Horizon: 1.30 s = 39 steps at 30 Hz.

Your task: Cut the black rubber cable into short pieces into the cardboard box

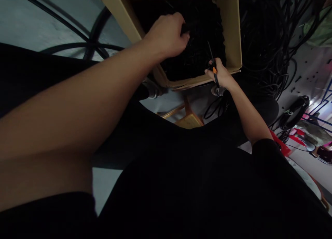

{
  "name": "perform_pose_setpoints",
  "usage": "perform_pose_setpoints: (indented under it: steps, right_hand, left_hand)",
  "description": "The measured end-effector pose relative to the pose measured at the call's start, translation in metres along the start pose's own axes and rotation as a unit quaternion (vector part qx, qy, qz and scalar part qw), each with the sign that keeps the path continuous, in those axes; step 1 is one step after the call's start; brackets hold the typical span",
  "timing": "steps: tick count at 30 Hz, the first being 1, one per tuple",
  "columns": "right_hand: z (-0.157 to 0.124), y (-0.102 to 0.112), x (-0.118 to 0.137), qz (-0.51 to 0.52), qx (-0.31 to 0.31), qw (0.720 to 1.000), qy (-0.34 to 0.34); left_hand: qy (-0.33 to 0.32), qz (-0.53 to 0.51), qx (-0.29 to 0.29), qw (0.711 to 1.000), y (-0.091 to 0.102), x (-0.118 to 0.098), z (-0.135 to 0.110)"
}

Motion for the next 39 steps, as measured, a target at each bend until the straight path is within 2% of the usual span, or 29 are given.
perform_pose_setpoints:
  steps: [3, 5, 8, 10, 13, 17, 20, 22, 26, 30, 34, 39]
  right_hand:
    - [0.0, 0.003, 0.015, 0.01, -0.018, 1.0, 0.014]
    - [0.0, 0.005, 0.026, 0.017, -0.036, 0.999, 0.026]
    - [0.001, 0.008, 0.038, 0.002, -0.054, 0.998, 0.042]
    - [0.002, 0.009, 0.046, -0.003, -0.063, 0.997, 0.053]
    - [0.005, 0.009, 0.055, -0.01, -0.077, 0.996, 0.052]
    - [0.015, 0.006, 0.06, -0.031, -0.12, 0.991, 0.046]
    - [0.023, 0.004, 0.066, -0.055, -0.126, 0.987, 0.084]
    - [0.024, 0.005, 0.075, -0.088, -0.11, 0.984, 0.113]
    - [0.004, 0.016, 0.102, -0.141, -0.096, 0.979, 0.112]
    - [-0.025, 0.024, 0.129, -0.202, -0.093, 0.97, 0.096]
    - [-0.042, 0.025, 0.141, -0.22, -0.084, 0.964, 0.126]
    - [-0.053, 0.026, 0.139, -0.216, -0.062, 0.964, 0.143]
  left_hand:
    - [-0.005, -0.044, -0.006, 0.999, -0.002, 0.006, 0.008]
    - [-0.01, -0.129, -0.007, 0.992, -0.006, 0.01, 0.014]
    - [-0.016, -0.28, 0.012, 0.96, -0.019, 0.012, 0.019]
    - [-0.027, -0.325, 0.025, 0.945, -0.027, 0.011, 0.02]
    - [-0.038, -0.32, 0.014, 0.947, -0.033, 0.005, 0.02]
    - [-0.06, -0.311, -0.021, 0.948, -0.029, -0.002, 0.021]
    - [-0.09, -0.257, -0.06, 0.96, -0.022, -0.006, 0.022]
    - [-0.085, -0.213, -0.087, 0.97, -0.016, -0.007, 0.022]
    - [-0.066, -0.151, -0.149, 0.975, -0.002, -0.001, 0.021]
    - [-0.09, -0.123, -0.175, 0.973, 0.011, 0.016, 0.029]
    - [-0.137, -0.187, -0.199, 0.952, 0.017, 0.032, 0.04]
    - [-0.142, -0.25, -0.197, 0.937, 0.016, 0.032, 0.046]
Point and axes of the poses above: each hand's wrist, its own z-axis towards the middle knuckle, its own y-axis out of the back of the hand, x = y × z, the point moved 3 cm from there along z, towards the middle knuckle, and after that the axes turned 5 degrees about -z, right-handed, at the moved point
